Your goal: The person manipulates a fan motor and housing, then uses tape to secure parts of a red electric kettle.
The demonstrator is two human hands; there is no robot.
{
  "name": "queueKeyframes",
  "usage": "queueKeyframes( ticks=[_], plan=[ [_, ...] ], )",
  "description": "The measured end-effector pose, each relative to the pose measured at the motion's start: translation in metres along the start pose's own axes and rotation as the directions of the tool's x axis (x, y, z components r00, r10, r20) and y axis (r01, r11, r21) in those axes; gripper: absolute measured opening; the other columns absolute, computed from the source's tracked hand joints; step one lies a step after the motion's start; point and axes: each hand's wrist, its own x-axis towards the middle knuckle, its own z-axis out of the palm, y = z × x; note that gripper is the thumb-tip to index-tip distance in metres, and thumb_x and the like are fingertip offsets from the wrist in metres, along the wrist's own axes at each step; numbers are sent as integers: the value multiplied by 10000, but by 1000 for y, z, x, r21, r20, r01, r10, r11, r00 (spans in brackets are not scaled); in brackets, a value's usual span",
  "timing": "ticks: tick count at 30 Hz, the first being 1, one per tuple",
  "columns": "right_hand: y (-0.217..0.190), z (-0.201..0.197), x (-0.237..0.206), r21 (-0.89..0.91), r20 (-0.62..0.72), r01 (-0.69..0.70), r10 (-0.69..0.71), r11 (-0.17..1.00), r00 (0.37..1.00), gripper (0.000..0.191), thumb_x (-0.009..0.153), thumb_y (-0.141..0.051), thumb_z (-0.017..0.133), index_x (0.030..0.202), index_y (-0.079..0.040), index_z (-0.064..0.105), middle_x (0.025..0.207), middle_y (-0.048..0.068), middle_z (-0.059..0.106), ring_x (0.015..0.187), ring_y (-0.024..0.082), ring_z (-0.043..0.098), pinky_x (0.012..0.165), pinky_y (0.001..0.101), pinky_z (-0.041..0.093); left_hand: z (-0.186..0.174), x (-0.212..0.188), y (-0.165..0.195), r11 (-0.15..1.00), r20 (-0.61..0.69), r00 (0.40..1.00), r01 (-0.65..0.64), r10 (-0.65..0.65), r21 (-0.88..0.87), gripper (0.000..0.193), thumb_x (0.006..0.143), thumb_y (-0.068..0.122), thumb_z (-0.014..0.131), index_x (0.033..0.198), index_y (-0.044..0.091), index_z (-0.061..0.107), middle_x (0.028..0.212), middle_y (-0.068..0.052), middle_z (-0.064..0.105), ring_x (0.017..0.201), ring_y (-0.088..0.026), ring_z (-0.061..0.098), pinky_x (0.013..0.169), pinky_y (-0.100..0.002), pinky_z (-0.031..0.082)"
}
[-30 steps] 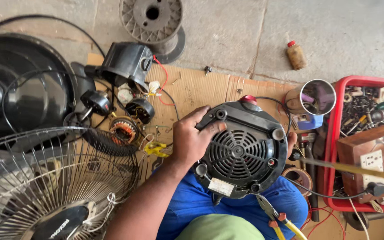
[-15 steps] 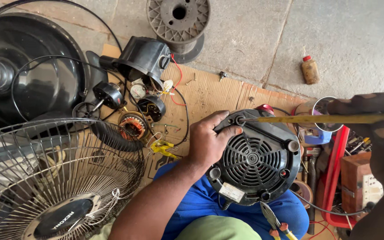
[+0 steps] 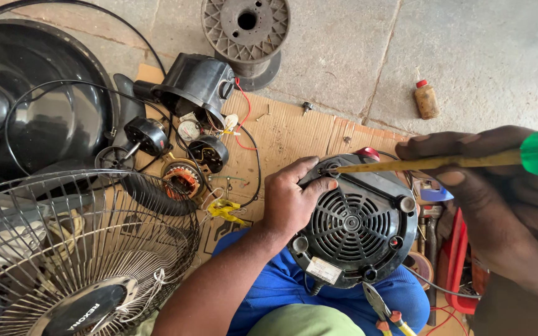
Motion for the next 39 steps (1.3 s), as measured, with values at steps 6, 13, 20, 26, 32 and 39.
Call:
queueKeyframes(
  ticks=[6, 13, 20, 26, 32, 39],
  plan=[
    [-2, 6, 5, 38, -3, -6, 6, 999, 1000, 228, 1042, 98, 495, 1264, 46, 479, 1220, 285, 672, 1200, 354, 700, 1093, 481, 613, 0, 1, 0, 1000, 8, 1000, -5, 5, -10, 440, 801, 164, 876, 1137, -67, 713, 1003, -195, 781, 918, -242, 792, 806, -326, 619],
    [7, 4, -4, 62, 58, 103, -107, 993, 993, 199, 955, 78, 594, 1141, 29, 543, 1109, 200, 633, 1158, 332, 714, 1066, 467, 622, 1, 1, -2, 1000, -2, 1000, 1, -1, -19, 451, 795, 172, 883, 1135, -68, 708, 1005, -202, 777, 917, -252, 793, 810, -326, 616],
    [-9, 31, 24, -209, -109, 186, -212, 960, 971, 304, 896, 21, 829, 1116, 32, 619, 1072, 137, 697, 988, 261, 753, 891, 418, 612, 1, 0, -2, 1000, 9, 1000, 15, -15, -28, 408, 793, 172, 875, 1108, -38, 724, 966, -167, 789, 868, -230, 794, 774, -327, 612],
    [-24, 27, 12, 355, -106, -133, 181, 926, 978, 277, 906, -33, 727, 1163, -31, 625, 1157, 114, 717, 1171, 205, 740, 1054, 368, 613, 1, 1, -3, 998, -18, 998, -55, 56, 36, 429, 786, 182, 893, 1107, -44, 720, 977, -177, 779, 891, -241, 781, 786, -334, 608],
    [-8, 30, 14, -308, -143, 77, -126, 948, 982, 181, 865, 32, 785, 1019, 14, 692, 1036, 156, 734, 945, 241, 775, 806, 351, 610, 0, 1, -1, 999, 33, 999, 43, -42, -28, 411, 799, 190, 865, 1119, -29, 728, 969, -155, 793, 863, -223, 796, 765, -324, 615],
    [-37, 35, 27, 140, -145, -156, 176, 978, 974, 125, 867, -53, 727, 978, -19, 678, 1013, 76, 731, 990, 152, 747, 921, 289, 645, -1, 2, -2, 999, 4, 999, -36, 36, -3, 403, 797, 171, 879, 1114, -25, 724, 969, -159, 784, 868, -224, 786, 766, -321, 606]
  ],
)
